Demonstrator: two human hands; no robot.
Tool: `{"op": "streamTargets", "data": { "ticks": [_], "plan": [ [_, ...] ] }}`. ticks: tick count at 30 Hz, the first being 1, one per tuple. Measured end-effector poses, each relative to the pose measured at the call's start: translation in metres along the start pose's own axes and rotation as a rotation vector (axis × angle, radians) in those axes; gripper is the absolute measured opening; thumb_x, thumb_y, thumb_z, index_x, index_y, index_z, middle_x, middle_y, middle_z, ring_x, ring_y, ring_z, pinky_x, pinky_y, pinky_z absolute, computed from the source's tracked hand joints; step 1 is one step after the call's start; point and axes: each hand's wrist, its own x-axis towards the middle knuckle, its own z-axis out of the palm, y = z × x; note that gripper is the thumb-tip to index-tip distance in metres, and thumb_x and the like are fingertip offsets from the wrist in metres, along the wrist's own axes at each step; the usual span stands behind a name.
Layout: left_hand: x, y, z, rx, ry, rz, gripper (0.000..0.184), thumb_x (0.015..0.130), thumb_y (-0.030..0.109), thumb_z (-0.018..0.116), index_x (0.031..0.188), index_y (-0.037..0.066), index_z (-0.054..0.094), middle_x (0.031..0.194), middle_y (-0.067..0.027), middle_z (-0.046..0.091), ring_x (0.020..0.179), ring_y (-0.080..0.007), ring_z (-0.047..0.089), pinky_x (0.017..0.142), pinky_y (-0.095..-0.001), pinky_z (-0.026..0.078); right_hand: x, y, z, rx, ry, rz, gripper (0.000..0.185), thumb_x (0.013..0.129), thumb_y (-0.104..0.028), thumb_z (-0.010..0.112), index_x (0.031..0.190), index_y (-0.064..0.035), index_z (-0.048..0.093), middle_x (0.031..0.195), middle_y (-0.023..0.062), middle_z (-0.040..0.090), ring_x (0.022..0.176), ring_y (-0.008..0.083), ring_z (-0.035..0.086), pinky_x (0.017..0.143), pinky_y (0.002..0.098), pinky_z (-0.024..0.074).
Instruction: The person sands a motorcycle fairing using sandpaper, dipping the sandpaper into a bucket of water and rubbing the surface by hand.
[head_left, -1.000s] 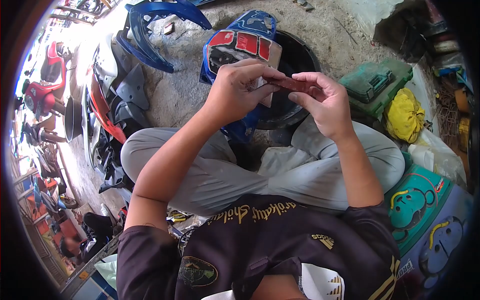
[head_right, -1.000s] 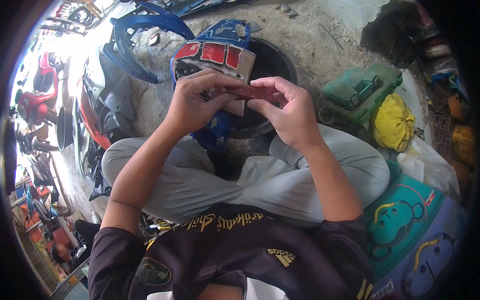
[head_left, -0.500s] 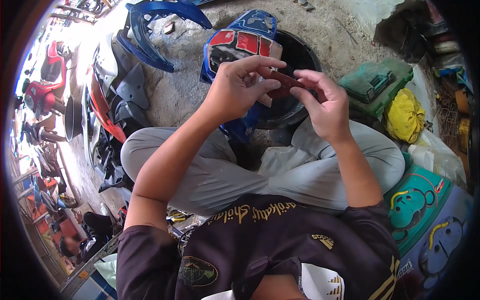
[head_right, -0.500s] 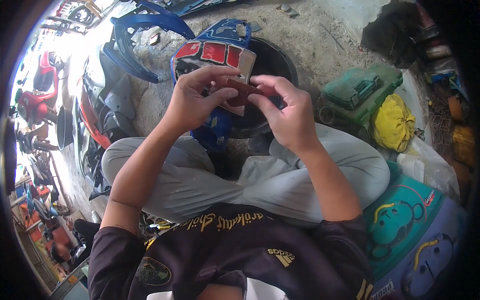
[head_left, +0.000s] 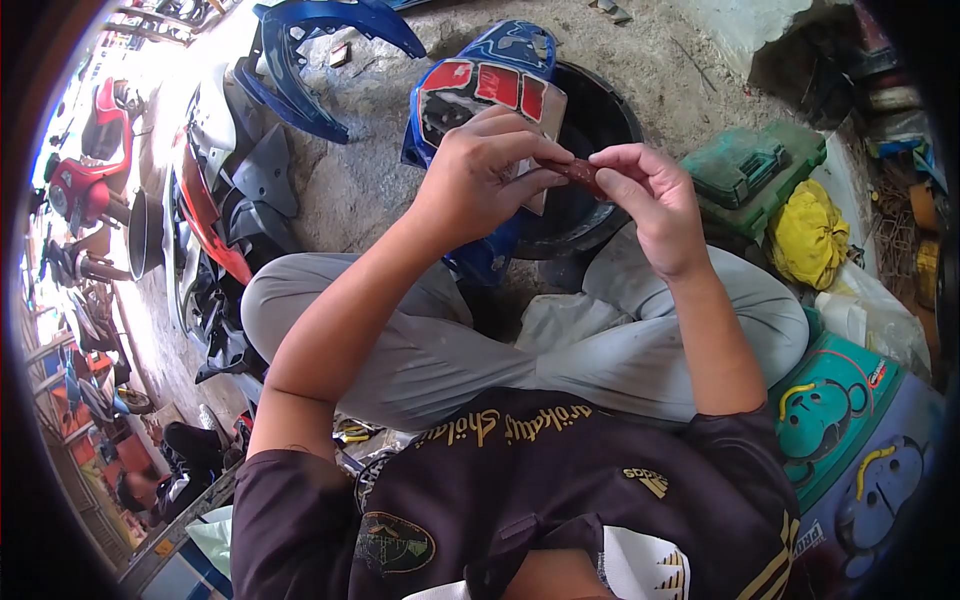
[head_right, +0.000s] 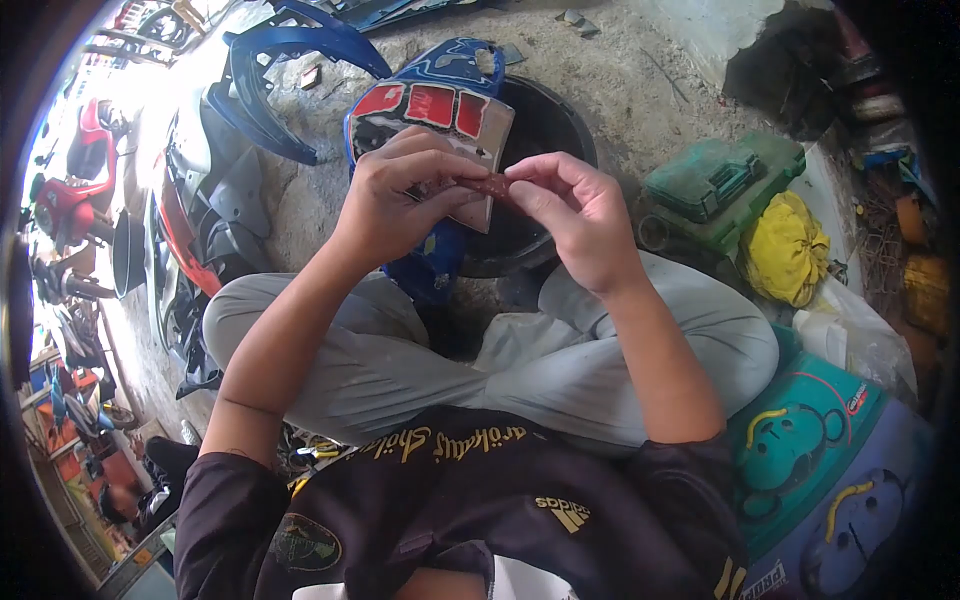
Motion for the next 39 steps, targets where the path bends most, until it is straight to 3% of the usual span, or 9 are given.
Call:
{"op": "streamTargets", "data": {
  "ticks": [4,7,10,13,19,22,28,31,39],
  "plan": [
    [-0.001,0.002,-0.002,0.026,0.009,-0.023,0.022,0.084,0.002,0.084,0.105,0.007,0.084,0.104,-0.0054,0.078,0.105,-0.0255,0.072,0.092,-0.0381,0.057,-0.002,0.004,0.009,-0.434,-0.014,-0.379,0.024,0.097,-0.004,0.081,0.119,-0.0003,0.073,0.106,0.0045,0.078,0.099,0.0097,0.072,0.092,0.0267,0.0559],
    [-0.002,-0.001,0.000,0.011,0.019,0.002,0.023,0.090,0.002,0.083,0.113,0.006,0.082,0.106,-0.0047,0.078,0.100,-0.0200,0.072,0.091,-0.0341,0.057,-0.005,0.002,0.004,-0.296,-0.018,-0.122,0.033,0.097,-0.003,0.081,0.127,-0.0014,0.070,0.106,0.0067,0.079,0.097,0.0105,0.073,0.092,0.0281,0.0566],
    [-0.003,0.011,0.004,-0.444,-0.084,-0.499,0.026,0.098,0.002,0.079,0.123,0.002,0.077,0.108,-0.0063,0.078,0.097,-0.0145,0.074,0.087,-0.0290,0.058,-0.006,0.001,0.007,-0.196,0.047,-0.173,0.042,0.098,-0.002,0.079,0.137,-0.0026,0.063,0.103,0.0092,0.079,0.095,0.0123,0.073,0.091,0.0289,0.0573],
    [-0.005,0.007,0.017,-0.767,0.097,-0.441,0.027,0.096,0.007,0.084,0.122,0.002,0.078,0.089,0.0003,0.074,0.072,-0.0043,0.065,0.068,-0.0235,0.051,-0.005,0.000,0.007,-0.010,0.035,-0.152,0.046,0.100,-0.001,0.077,0.142,-0.0029,0.058,0.104,0.0119,0.079,0.096,0.0138,0.074,0.091,0.0285,0.0573],
    [-0.009,-0.005,0.013,-0.657,-0.087,-0.411,0.031,0.097,0.004,0.082,0.127,0.000,0.076,0.095,-0.0018,0.077,0.076,-0.0051,0.067,0.069,-0.0236,0.054,-0.002,0.001,0.000,-0.001,0.018,-0.044,0.047,0.100,-0.002,0.078,0.142,-0.0006,0.057,0.108,0.0140,0.079,0.102,0.0136,0.073,0.096,0.0304,0.0582],
    [-0.006,0.000,0.015,-0.808,-0.015,-0.528,0.030,0.097,0.002,0.082,0.127,-0.001,0.076,0.098,-0.0030,0.079,0.078,-0.0057,0.068,0.070,-0.0242,0.056,0.003,0.012,0.006,0.242,0.085,-0.045,0.042,0.101,-0.005,0.078,0.139,-0.0008,0.061,0.115,0.0124,0.077,0.105,0.0126,0.072,0.096,0.0310,0.0590],
    [-0.006,0.000,0.020,-0.751,0.108,-0.474,0.029,0.096,0.004,0.083,0.124,-0.001,0.076,0.100,-0.0045,0.080,0.076,-0.0055,0.067,0.067,-0.0222,0.055,0.000,0.022,0.008,0.386,0.071,0.071,0.023,0.105,-0.011,0.074,0.127,-0.0035,0.071,0.122,0.0074,0.076,0.110,0.0130,0.071,0.094,0.0331,0.0586],
    [-0.007,0.003,0.017,-0.733,-0.008,-0.553,0.026,0.097,-0.001,0.080,0.123,0.000,0.077,0.114,-0.0061,0.080,0.104,-0.0113,0.073,0.094,-0.0285,0.059,-0.001,0.023,0.013,0.399,0.121,-0.004,0.019,0.109,-0.014,0.068,0.126,-0.0051,0.070,0.121,0.0090,0.076,0.110,0.0158,0.071,0.094,0.0361,0.0583],
    [0.001,0.017,0.008,-0.230,-0.078,-0.350,0.021,0.098,0.006,0.079,0.118,0.001,0.081,0.104,-0.0071,0.081,0.098,-0.0098,0.073,0.088,-0.0285,0.058,0.007,0.017,0.013,0.428,0.245,-0.123,0.021,0.113,-0.016,0.056,0.130,-0.0051,0.055,0.110,0.0136,0.072,0.097,0.0241,0.074,0.085,0.0392,0.0603]
  ]
}}
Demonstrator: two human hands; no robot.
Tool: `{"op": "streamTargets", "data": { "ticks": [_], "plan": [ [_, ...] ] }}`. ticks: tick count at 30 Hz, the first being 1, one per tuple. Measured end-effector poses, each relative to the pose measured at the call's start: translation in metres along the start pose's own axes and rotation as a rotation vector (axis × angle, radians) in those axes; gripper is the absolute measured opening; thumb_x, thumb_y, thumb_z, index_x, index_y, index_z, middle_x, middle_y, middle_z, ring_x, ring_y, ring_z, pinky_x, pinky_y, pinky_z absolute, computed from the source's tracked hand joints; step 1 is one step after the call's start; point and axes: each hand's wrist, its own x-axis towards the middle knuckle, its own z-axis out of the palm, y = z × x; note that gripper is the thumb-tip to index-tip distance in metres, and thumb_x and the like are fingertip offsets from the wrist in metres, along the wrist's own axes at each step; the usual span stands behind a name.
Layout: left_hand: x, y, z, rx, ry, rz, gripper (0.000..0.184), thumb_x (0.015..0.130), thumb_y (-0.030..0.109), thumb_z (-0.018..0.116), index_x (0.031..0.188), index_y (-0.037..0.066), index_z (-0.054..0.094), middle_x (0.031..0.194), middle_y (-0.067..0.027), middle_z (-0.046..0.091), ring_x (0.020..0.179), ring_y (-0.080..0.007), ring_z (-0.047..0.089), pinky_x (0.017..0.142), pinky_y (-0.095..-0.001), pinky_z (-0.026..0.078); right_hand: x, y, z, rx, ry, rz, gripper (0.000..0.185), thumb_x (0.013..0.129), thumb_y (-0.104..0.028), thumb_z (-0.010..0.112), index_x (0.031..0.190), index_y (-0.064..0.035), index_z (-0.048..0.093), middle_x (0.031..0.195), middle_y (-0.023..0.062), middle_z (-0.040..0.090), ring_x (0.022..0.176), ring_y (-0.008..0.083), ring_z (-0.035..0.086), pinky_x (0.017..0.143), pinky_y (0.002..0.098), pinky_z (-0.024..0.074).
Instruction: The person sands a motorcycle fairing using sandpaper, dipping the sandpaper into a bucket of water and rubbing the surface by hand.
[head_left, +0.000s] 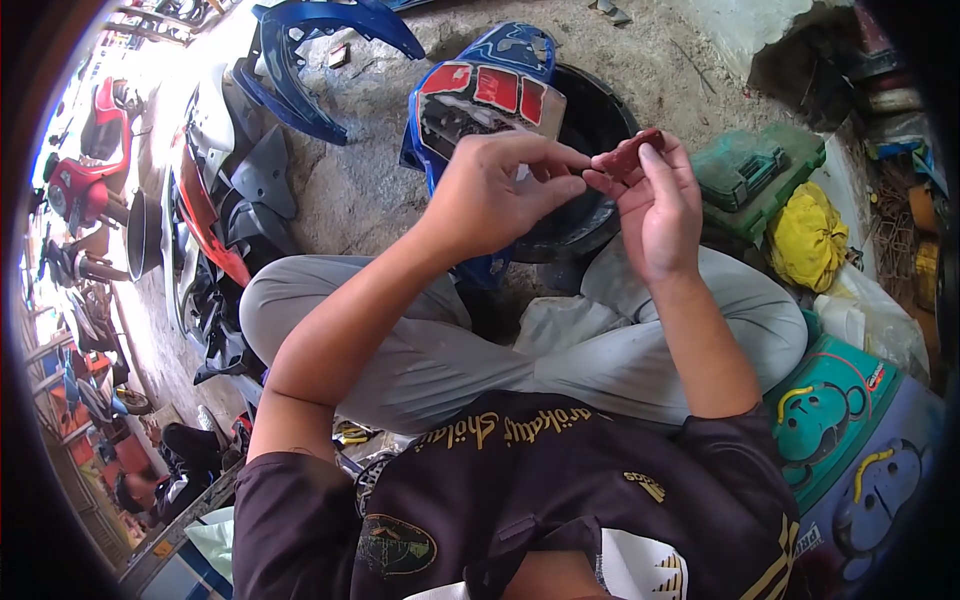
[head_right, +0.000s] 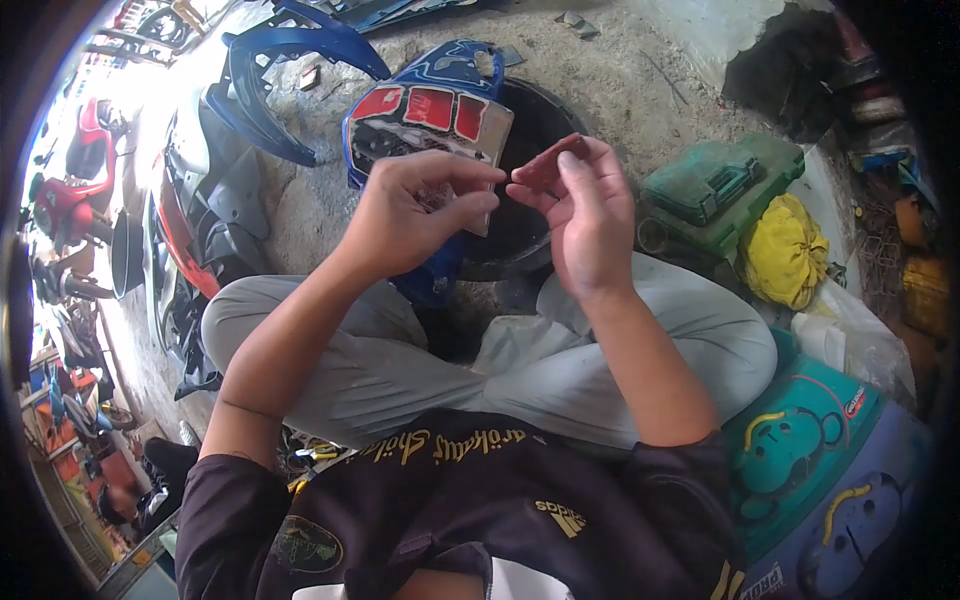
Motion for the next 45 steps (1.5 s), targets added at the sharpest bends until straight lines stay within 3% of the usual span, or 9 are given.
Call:
{"op": "streamTargets", "data": {
  "ticks": [6,11,17,20,27,34,36,41,45],
  "plan": [
    [0.020,0.005,-0.053,0.463,0.253,0.220,0.027,0.093,0.013,0.082,0.120,0.010,0.083,0.097,-0.0072,0.080,0.097,-0.0205,0.075,0.094,-0.0355,0.057,0.035,0.024,-0.033,-0.275,0.043,0.040,0.022,0.111,-0.014,0.058,0.130,-0.0038,0.054,0.101,0.0099,0.067,0.077,0.0170,0.064,0.071,0.0350,0.0552],
    [0.038,-0.025,-0.062,0.957,0.364,0.237,0.059,0.080,0.046,0.089,0.131,0.020,0.077,0.143,-0.0117,0.066,0.136,-0.0362,0.057,0.105,-0.0549,0.046,0.063,0.064,0.000,-0.455,0.152,-0.017,0.032,0.108,-0.008,0.064,0.137,-0.0006,0.054,0.096,0.0075,0.070,0.067,0.0101,0.060,0.061,0.0258,0.0494],
    [0.036,-0.052,-0.040,0.963,0.320,0.205,0.054,0.078,0.041,0.089,0.127,0.021,0.079,0.142,-0.0108,0.066,0.135,-0.0342,0.059,0.105,-0.0506,0.048,0.083,0.114,0.017,-0.711,0.271,-0.268,0.015,0.101,-0.010,0.073,0.111,0.0002,0.079,0.094,0.0112,0.076,0.080,0.0154,0.072,0.074,0.0329,0.0566],
    [0.037,-0.053,-0.040,0.958,0.337,0.204,0.050,0.077,0.039,0.089,0.123,0.021,0.080,0.140,-0.0094,0.067,0.132,-0.0330,0.060,0.104,-0.0490,0.049,0.068,0.112,0.013,-1.037,0.171,-0.466,0.020,0.106,-0.011,0.072,0.121,0.0010,0.078,0.099,0.0033,0.075,0.086,0.0051,0.066,0.075,0.0235,0.0533],
    [0.039,-0.054,-0.043,0.951,0.327,0.210,0.049,0.074,0.038,0.090,0.120,0.022,0.080,0.135,-0.0086,0.067,0.129,-0.0329,0.061,0.097,-0.0483,0.050,0.106,0.105,-0.012,-0.662,0.040,-0.143,0.021,0.099,-0.010,0.077,0.116,0.0028,0.080,0.098,0.0097,0.078,0.083,0.0097,0.068,0.076,0.0278,0.0547],
    [0.038,-0.056,-0.041,0.925,0.350,0.196,0.045,0.073,0.037,0.090,0.115,0.021,0.083,0.135,-0.0074,0.069,0.126,-0.0327,0.063,0.101,-0.0485,0.054,0.086,0.123,0.008,-0.901,0.253,-0.377,0.019,0.102,-0.012,0.073,0.114,0.0017,0.080,0.095,0.0112,0.079,0.080,0.0081,0.068,0.073,0.0291,0.0550],
    [0.036,-0.055,-0.041,0.930,0.339,0.181,0.046,0.073,0.037,0.090,0.115,0.021,0.083,0.136,-0.0073,0.069,0.126,-0.0328,0.063,0.101,-0.0484,0.054,0.109,0.108,0.008,-0.761,0.219,-0.163,0.017,0.103,-0.012,0.071,0.109,0.0026,0.078,0.090,0.0094,0.078,0.079,0.0091,0.068,0.070,0.0294,0.0539],
    [0.042,-0.055,-0.041,0.940,0.361,0.204,0.046,0.073,0.036,0.091,0.115,0.021,0.083,0.136,-0.0066,0.069,0.125,-0.0324,0.063,0.101,-0.0479,0.054,0.060,0.124,0.011,-0.828,0.244,-0.322,0.020,0.104,-0.013,0.071,0.109,0.0052,0.079,0.085,0.0098,0.077,0.077,0.0085,0.067,0.069,0.0299,0.0532],
    [0.034,-0.055,-0.037,0.947,0.337,0.171,0.045,0.073,0.037,0.091,0.115,0.022,0.082,0.135,-0.0062,0.069,0.125,-0.0322,0.063,0.101,-0.0479,0.054,0.118,0.090,0.012,-0.844,0.165,-0.098,0.021,0.104,-0.013,0.072,0.111,0.0043,0.079,0.095,0.0156,0.080,0.081,0.0140,0.072,0.076,0.0309,0.0558]
  ]
}}
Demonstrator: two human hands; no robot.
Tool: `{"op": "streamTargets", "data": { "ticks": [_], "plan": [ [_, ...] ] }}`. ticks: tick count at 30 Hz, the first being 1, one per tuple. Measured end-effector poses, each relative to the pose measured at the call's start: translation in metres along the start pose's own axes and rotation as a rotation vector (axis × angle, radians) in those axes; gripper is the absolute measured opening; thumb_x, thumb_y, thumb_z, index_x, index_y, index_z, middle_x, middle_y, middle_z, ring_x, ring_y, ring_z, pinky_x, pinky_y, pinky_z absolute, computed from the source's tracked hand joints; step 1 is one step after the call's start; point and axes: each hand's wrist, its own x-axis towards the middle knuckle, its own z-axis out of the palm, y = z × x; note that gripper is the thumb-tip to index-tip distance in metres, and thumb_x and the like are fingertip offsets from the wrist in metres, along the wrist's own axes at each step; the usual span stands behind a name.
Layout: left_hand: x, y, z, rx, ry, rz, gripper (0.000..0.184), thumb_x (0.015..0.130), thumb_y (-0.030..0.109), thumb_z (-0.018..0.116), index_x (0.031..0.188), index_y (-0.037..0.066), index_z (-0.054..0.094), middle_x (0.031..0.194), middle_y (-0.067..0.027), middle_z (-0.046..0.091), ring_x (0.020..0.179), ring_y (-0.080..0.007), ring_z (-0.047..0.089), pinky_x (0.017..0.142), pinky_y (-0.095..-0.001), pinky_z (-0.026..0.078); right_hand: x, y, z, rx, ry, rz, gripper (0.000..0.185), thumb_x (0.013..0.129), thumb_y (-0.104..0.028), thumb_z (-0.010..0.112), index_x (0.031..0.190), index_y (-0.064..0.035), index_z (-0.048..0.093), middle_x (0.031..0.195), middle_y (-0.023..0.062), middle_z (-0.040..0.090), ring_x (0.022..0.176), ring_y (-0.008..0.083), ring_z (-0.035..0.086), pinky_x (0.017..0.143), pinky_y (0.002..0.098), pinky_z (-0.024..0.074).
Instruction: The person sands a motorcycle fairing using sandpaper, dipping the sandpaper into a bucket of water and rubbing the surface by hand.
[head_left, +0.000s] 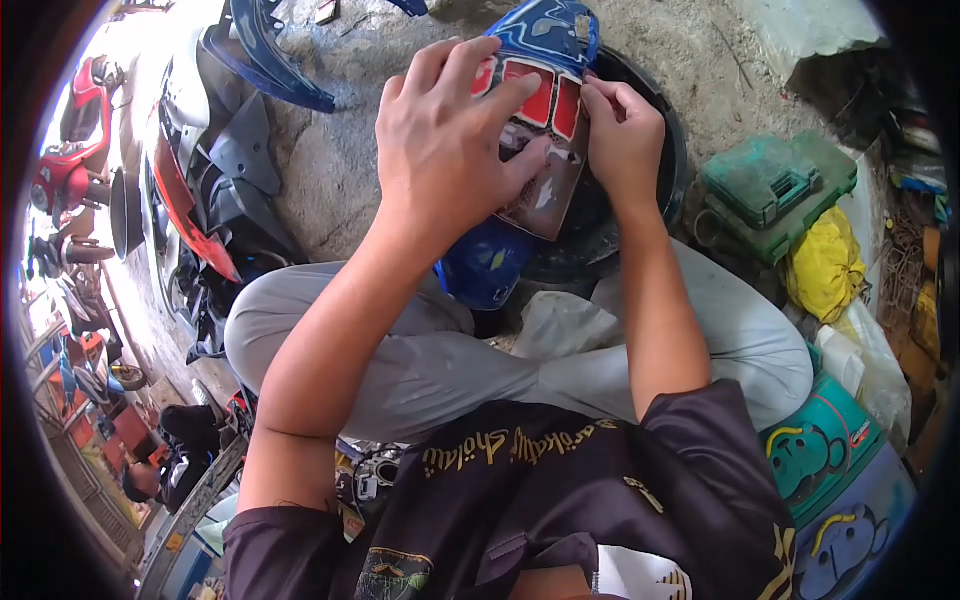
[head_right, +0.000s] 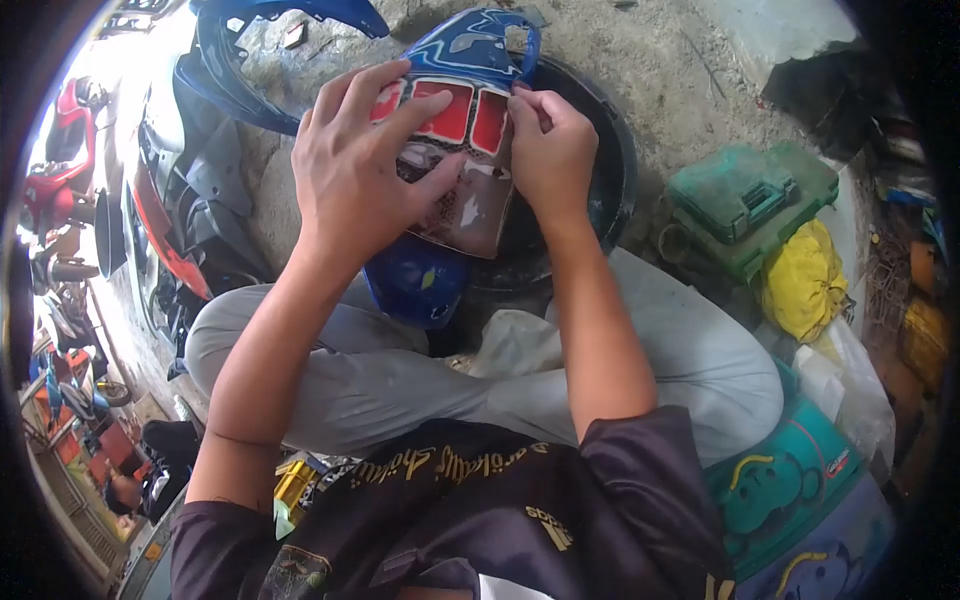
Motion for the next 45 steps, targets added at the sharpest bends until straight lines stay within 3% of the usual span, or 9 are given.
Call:
{"op": "streamTargets", "data": {
  "ticks": [4,16,17,23,33,34,39,41,45],
  "plan": [
    [0.004,-0.003,0.000,0.005,0.029,0.020,0.046,0.072,0.037,0.091,0.116,0.023,0.082,0.136,-0.0062,0.069,0.126,-0.0324,0.063,0.098,-0.0477,0.054,-0.063,0.013,0.013,-0.054,0.172,-0.180,0.020,0.105,-0.013,0.069,0.110,0.0033,0.079,0.092,0.0154,0.079,0.079,0.0157,0.071,0.075,0.0315,0.0550],
    [0.005,0.001,0.000,0.009,0.018,0.005,0.045,0.073,0.038,0.090,0.114,0.021,0.082,0.136,-0.0065,0.068,0.129,-0.0320,0.061,0.101,-0.0474,0.052,-0.022,0.011,0.000,-0.096,0.011,-0.101,0.023,0.107,-0.017,0.071,0.113,0.0029,0.080,0.086,0.0018,0.073,0.081,0.0049,0.061,0.074,0.0257,0.0515],
    [-0.001,0.002,0.001,0.005,0.008,-0.003,0.045,0.073,0.038,0.090,0.114,0.021,0.082,0.136,-0.0066,0.068,0.129,-0.0320,0.062,0.101,-0.0475,0.052,-0.005,0.004,0.004,0.010,0.030,-0.075,0.028,0.107,-0.021,0.069,0.104,0.0055,0.077,0.085,0.0099,0.075,0.078,0.0088,0.064,0.068,0.0306,0.0504],
    [0.001,-0.004,0.002,-0.025,0.064,0.020,0.045,0.072,0.039,0.089,0.113,0.021,0.081,0.133,-0.0077,0.067,0.130,-0.0324,0.060,0.092,-0.0475,0.051,-0.057,0.019,0.018,0.002,0.136,-0.219,0.024,0.108,-0.018,0.068,0.108,0.0042,0.078,0.090,0.0101,0.078,0.083,0.0100,0.068,0.075,0.0302,0.0542],
    [0.002,-0.002,0.001,0.010,0.044,0.021,0.046,0.074,0.038,0.090,0.117,0.022,0.081,0.137,-0.0070,0.068,0.130,-0.0326,0.061,0.100,-0.0474,0.052,-0.056,0.028,0.018,-0.069,0.177,-0.294,0.023,0.110,-0.015,0.065,0.113,0.0041,0.077,0.091,0.0054,0.075,0.084,0.0075,0.063,0.075,0.0283,0.0529],
    [0.000,-0.001,0.002,0.014,0.035,0.020,0.046,0.075,0.038,0.090,0.117,0.023,0.081,0.137,-0.0069,0.068,0.130,-0.0327,0.061,0.100,-0.0474,0.052,-0.033,0.027,0.014,-0.059,0.161,-0.252,0.024,0.108,-0.018,0.065,0.105,0.0020,0.077,0.088,0.0154,0.075,0.078,0.0139,0.067,0.074,0.0339,0.0548],
    [0.001,-0.003,0.001,0.005,0.024,0.011,0.046,0.075,0.038,0.090,0.117,0.023,0.081,0.137,-0.0069,0.068,0.129,-0.0329,0.062,0.099,-0.0478,0.052,-0.059,0.006,0.011,-0.108,0.126,-0.161,0.026,0.108,-0.019,0.064,0.099,0.0040,0.074,0.083,0.0175,0.072,0.075,0.0130,0.065,0.070,0.0358,0.0525],
    [0.005,-0.003,0.000,0.023,0.051,0.023,0.045,0.075,0.038,0.090,0.117,0.022,0.081,0.138,-0.0070,0.068,0.129,-0.0329,0.062,0.098,-0.0478,0.052,-0.063,0.022,0.017,-0.026,0.126,-0.189,0.025,0.108,-0.020,0.067,0.109,0.0025,0.078,0.084,0.0098,0.073,0.076,0.0091,0.062,0.070,0.0309,0.0516],
    [0.001,0.000,0.000,0.039,0.034,0.031,0.045,0.075,0.039,0.090,0.116,0.023,0.082,0.138,-0.0070,0.067,0.130,-0.0328,0.062,0.098,-0.0481,0.052,0.009,0.018,0.008,0.007,0.002,-0.083,0.025,0.107,-0.019,0.066,0.101,0.0033,0.076,0.089,0.0186,0.075,0.076,0.0175,0.069,0.070,0.0371,0.0536]
  ]
}}
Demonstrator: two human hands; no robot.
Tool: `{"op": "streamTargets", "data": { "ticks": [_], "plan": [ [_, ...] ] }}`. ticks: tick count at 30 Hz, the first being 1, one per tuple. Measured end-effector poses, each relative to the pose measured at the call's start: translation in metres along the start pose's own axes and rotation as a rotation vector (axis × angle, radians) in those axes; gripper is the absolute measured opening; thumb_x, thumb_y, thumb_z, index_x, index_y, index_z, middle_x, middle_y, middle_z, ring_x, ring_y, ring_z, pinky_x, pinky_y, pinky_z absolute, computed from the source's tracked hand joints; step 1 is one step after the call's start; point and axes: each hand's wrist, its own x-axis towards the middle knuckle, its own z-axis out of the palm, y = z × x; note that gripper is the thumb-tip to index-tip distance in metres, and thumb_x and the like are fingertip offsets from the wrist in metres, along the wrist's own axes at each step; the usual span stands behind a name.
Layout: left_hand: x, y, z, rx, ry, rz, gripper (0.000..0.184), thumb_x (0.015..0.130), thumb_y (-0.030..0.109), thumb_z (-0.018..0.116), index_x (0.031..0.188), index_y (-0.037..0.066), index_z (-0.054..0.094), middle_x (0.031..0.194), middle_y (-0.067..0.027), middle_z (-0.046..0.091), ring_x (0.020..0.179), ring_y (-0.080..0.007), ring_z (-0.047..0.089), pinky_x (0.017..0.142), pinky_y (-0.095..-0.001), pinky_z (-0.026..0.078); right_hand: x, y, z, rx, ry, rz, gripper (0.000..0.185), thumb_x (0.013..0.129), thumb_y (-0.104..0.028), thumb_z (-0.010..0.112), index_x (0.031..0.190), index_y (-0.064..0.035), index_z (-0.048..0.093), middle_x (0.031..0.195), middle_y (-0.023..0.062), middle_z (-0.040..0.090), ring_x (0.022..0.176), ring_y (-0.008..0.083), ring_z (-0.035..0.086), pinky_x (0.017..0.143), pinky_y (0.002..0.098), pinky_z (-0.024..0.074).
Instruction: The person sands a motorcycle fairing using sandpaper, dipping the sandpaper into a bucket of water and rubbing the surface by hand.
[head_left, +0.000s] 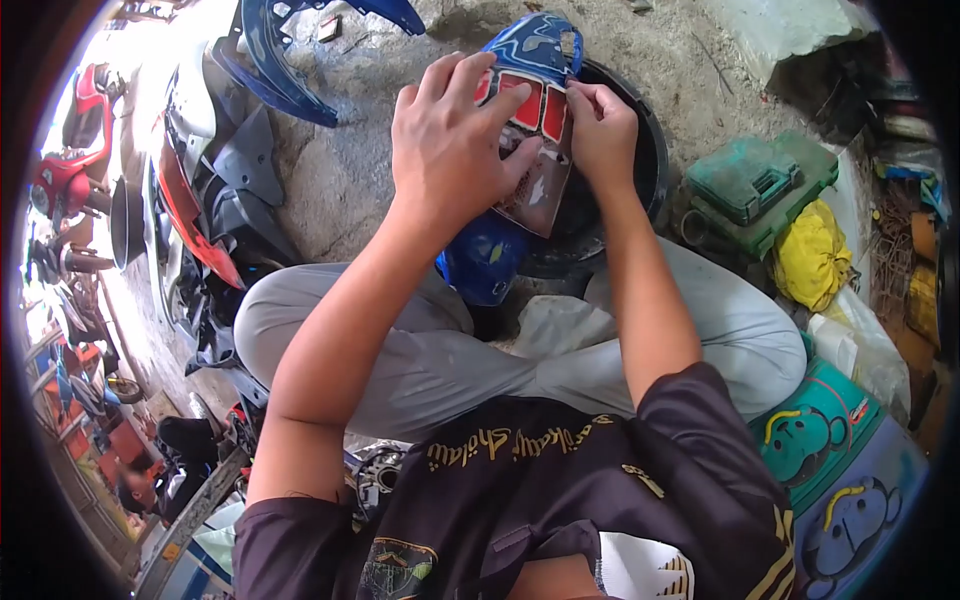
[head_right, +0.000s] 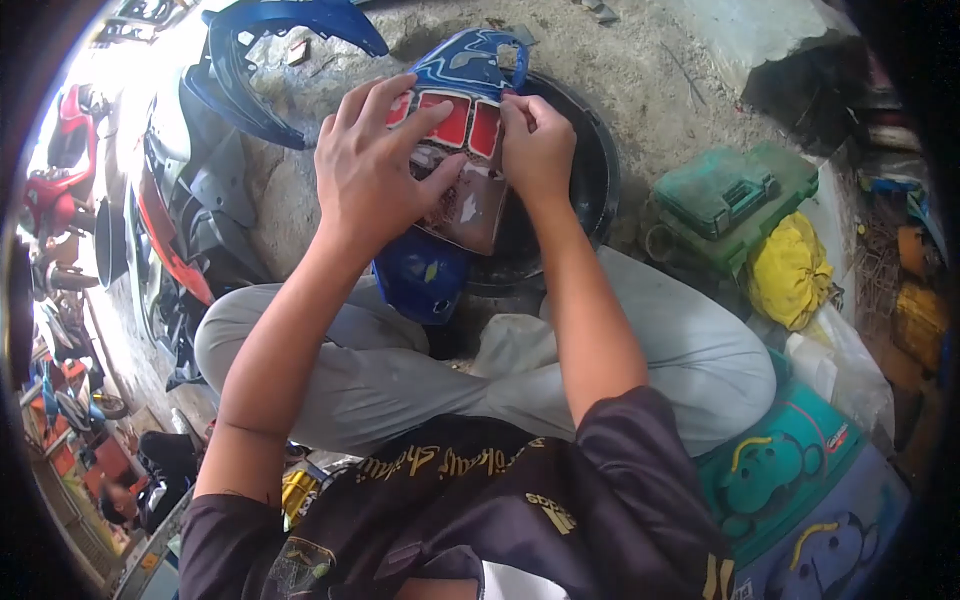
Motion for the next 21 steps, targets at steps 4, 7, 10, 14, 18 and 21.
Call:
{"op": "streamTargets", "data": {
  "ticks": [4,7,10,14,18,21],
  "plan": [
    [-0.002,-0.003,0.002,-0.033,0.017,-0.015,0.045,0.076,0.039,0.090,0.117,0.022,0.082,0.139,-0.0073,0.067,0.130,-0.0325,0.061,0.099,-0.0476,0.052,-0.082,0.013,0.017,0.017,0.179,-0.182,0.023,0.109,-0.015,0.065,0.117,0.0027,0.077,0.101,0.0193,0.080,0.093,0.0181,0.076,0.082,0.0365,0.0576],
    [0.000,-0.001,0.003,-0.021,0.018,-0.010,0.043,0.076,0.039,0.090,0.116,0.023,0.082,0.138,-0.0075,0.068,0.130,-0.0318,0.062,0.098,-0.0470,0.052,-0.061,-0.003,0.010,-0.051,0.180,-0.176,0.021,0.107,-0.013,0.065,0.115,0.0021,0.078,0.105,0.0214,0.080,0.096,0.0275,0.079,0.084,0.0394,0.0587],
    [-0.003,-0.002,0.006,-0.023,0.023,-0.002,0.043,0.077,0.038,0.089,0.116,0.023,0.082,0.136,-0.0075,0.068,0.129,-0.0320,0.062,0.098,-0.0470,0.052,-0.026,-0.006,0.014,-0.103,0.220,-0.165,0.020,0.105,-0.011,0.065,0.112,0.0021,0.078,0.107,0.0220,0.079,0.097,0.0345,0.079,0.086,0.0417,0.0593],
    [-0.002,-0.003,0.002,-0.033,0.029,-0.011,0.043,0.076,0.038,0.090,0.115,0.022,0.082,0.136,-0.0075,0.069,0.128,-0.0320,0.063,0.098,-0.0470,0.053,-0.065,-0.001,0.022,-0.096,0.261,-0.204,0.019,0.105,-0.011,0.065,0.112,0.0010,0.078,0.107,0.0222,0.079,0.098,0.0369,0.079,0.087,0.0430,0.0597],
    [-0.003,-0.002,0.006,-0.033,0.037,0.000,0.043,0.076,0.038,0.089,0.115,0.022,0.082,0.136,-0.0081,0.068,0.129,-0.0319,0.062,0.096,-0.0474,0.052,-0.045,-0.005,0.017,-0.105,0.230,-0.179,0.020,0.103,-0.010,0.067,0.114,0.0012,0.078,0.109,0.0230,0.079,0.100,0.0336,0.080,0.088,0.0413,0.0601],
    [-0.003,-0.005,0.006,-0.037,0.036,0.010,0.043,0.077,0.039,0.087,0.115,0.020,0.082,0.135,-0.0091,0.067,0.130,-0.0322,0.060,0.093,-0.0482,0.051,-0.015,-0.013,0.019,-0.093,0.191,-0.097,0.020,0.102,-0.006,0.068,0.117,0.0014,0.079,0.113,0.0229,0.080,0.101,0.0322,0.080,0.090,0.0399,0.0603]
  ]
}}
